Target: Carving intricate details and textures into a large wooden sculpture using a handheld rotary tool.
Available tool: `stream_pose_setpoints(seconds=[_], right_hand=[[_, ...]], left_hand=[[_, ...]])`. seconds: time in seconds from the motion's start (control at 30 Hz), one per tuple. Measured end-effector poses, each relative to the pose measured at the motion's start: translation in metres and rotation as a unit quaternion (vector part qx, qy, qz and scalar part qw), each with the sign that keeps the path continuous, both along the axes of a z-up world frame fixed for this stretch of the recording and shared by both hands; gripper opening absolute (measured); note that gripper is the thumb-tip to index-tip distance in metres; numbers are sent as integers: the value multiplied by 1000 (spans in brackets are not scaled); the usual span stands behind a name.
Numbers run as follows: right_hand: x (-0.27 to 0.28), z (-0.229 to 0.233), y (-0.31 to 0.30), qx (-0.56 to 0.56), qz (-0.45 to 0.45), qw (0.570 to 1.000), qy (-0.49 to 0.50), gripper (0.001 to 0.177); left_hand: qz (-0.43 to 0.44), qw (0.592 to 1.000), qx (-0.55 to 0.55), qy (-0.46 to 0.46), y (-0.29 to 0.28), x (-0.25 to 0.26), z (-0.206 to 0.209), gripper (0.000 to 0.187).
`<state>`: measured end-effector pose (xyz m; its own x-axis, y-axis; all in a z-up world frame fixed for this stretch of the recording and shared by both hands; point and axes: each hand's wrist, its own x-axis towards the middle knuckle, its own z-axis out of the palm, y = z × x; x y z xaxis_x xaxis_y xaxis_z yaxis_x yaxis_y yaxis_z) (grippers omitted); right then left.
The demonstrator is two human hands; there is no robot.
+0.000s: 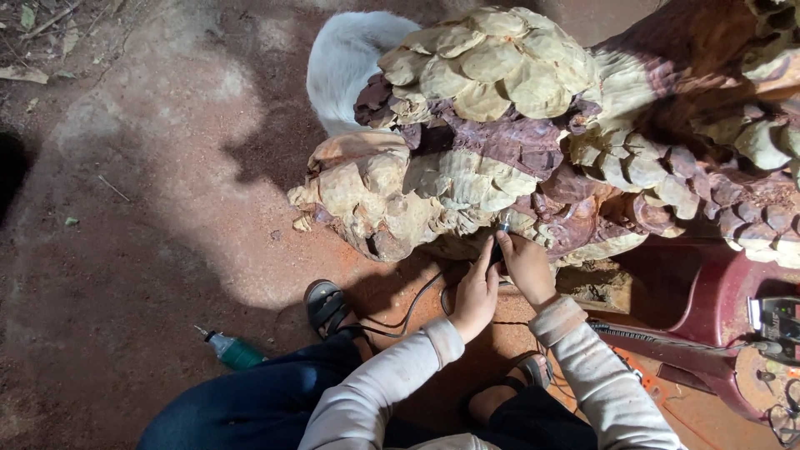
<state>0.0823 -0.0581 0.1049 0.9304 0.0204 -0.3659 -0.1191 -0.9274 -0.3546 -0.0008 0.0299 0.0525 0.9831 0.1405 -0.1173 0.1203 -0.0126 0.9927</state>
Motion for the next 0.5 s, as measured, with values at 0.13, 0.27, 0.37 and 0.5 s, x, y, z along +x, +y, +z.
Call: stream_pose_setpoints(seconds=[0.13, 0.27, 0.37, 0.5], right_hand=[[0, -9, -10, 18, -19, 1000, -3, 66], [3, -9, -10, 9, -5, 1000, 1, 65], [6, -2, -5, -1, 12, 1000, 1, 65], [5, -10, -7, -22, 21, 1000, 1, 67]], left_hand=[[-9, 999, 32, -4, -3, 1, -13, 56], [3, 1000, -2, 4, -8, -2, -12, 56], [11, 1000, -16, 21, -8, -4, -5, 56], [18, 999, -20, 34, -11, -6, -9, 56]])
